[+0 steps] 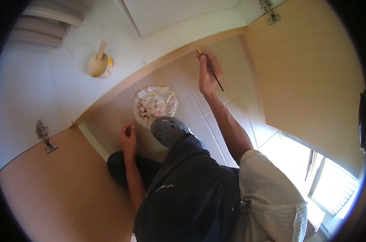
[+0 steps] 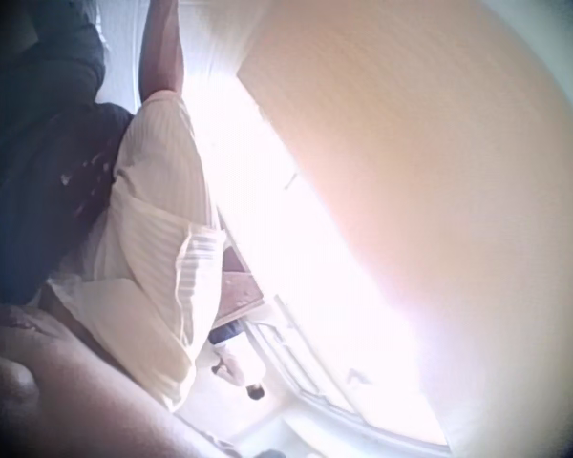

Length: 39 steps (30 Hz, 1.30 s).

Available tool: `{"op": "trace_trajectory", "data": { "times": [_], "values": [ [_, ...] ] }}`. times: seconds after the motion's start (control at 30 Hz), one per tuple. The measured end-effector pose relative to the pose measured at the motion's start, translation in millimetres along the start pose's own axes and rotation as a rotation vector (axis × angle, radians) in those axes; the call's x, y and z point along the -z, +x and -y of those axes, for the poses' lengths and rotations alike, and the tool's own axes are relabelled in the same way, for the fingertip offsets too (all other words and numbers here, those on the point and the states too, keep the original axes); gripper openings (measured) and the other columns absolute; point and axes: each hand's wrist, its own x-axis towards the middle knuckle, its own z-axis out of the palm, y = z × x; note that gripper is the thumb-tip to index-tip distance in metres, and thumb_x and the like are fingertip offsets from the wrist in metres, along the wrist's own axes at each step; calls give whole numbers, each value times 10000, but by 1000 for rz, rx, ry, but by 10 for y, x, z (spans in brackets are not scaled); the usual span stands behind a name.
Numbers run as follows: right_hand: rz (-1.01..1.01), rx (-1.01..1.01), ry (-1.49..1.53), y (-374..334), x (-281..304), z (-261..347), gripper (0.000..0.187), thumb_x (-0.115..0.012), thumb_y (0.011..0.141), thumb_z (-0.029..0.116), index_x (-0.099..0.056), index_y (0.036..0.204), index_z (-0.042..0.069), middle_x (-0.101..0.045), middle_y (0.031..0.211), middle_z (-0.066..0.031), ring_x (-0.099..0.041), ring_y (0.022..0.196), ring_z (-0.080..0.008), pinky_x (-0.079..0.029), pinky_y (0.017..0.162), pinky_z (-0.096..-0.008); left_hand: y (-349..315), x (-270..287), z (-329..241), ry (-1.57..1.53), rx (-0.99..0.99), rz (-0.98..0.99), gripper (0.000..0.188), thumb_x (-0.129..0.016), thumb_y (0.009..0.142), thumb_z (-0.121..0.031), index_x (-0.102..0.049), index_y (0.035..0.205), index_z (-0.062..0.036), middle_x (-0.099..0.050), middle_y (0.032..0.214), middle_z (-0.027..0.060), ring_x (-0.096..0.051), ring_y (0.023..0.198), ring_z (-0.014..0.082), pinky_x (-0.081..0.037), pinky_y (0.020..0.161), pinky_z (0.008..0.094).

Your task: The person sits inside a cabinet and uses a small brush to apply paint to the interior edges and corners. They repeatedly dip the brush into a paint can and carefully coat the trim.

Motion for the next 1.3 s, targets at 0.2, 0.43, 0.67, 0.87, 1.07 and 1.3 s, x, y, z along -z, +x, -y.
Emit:
{"op": "trace_trajectory", "data": {
  "times": [0.2, 0.43, 0.67, 0.87, 1.07, 1.3],
  "values": [
    [-34, 7, 203, 75, -73, -217, 263, -500, 1026, 41, -575, 1215, -125, -656, 1196, -229, -655, 1121, -313, -534, 1030, -434, -7, 10, -54, 22, 12, 23, 286, -640, 980, -237, -672, 1099, 21, -671, 875, 72, -598, 772, 139, -497, 720, 305],
    [14, 82, 293, 126, -76, -370, 249, -522, 1014, 38, -567, 1212, -106, -635, 1190, -204, -634, 1156, -293, -514, 1044, -422, 31, -58, -9, 54, 33, 43, 303, -637, 986, -252, -660, 1142, 7, -661, 911, 45, -586, 753, 108, -476, 687, 271],
    [54, 70, 283, 166, -96, -349, 242, -485, 1010, 14, -530, 1224, -88, -631, 1194, -218, -623, 1184, -303, -487, 1071, -450, -10, -28, -124, 38, 44, 75, 315, -627, 990, -266, -659, 1152, 1, -656, 913, 46, -588, 745, 114, -477, 680, 274],
    [65, 91, 259, 193, -112, -417, 246, -484, 1004, 12, -521, 1227, -84, -633, 1186, -216, -623, 1193, -316, -482, 1065, -440, -1, -43, -124, 28, 81, 81, 323, -625, 992, -273, -651, 1173, -7, -657, 930, 48, -589, 741, 116, -482, 676, 276],
    [86, 80, 255, 199, -125, -412, 254, -451, 1002, 8, -497, 1238, -74, -630, 1172, -213, -606, 1232, -330, -493, 1005, -384, -11, -44, -139, 30, 76, 82, 318, -625, 994, -266, -649, 1178, -8, -653, 905, 47, -588, 742, 118, -485, 680, 276],
    [112, 76, 179, 208, -134, -354, 236, -363, 994, -21, -460, 1205, -65, -608, 1229, -319, -604, 1221, -369, -464, 1095, -462, -21, -43, -189, 26, 50, 61, 301, -621, 994, -243, -649, 1174, -4, -639, 835, 47, -581, 722, 118, -485, 671, 279]
  ]
}}
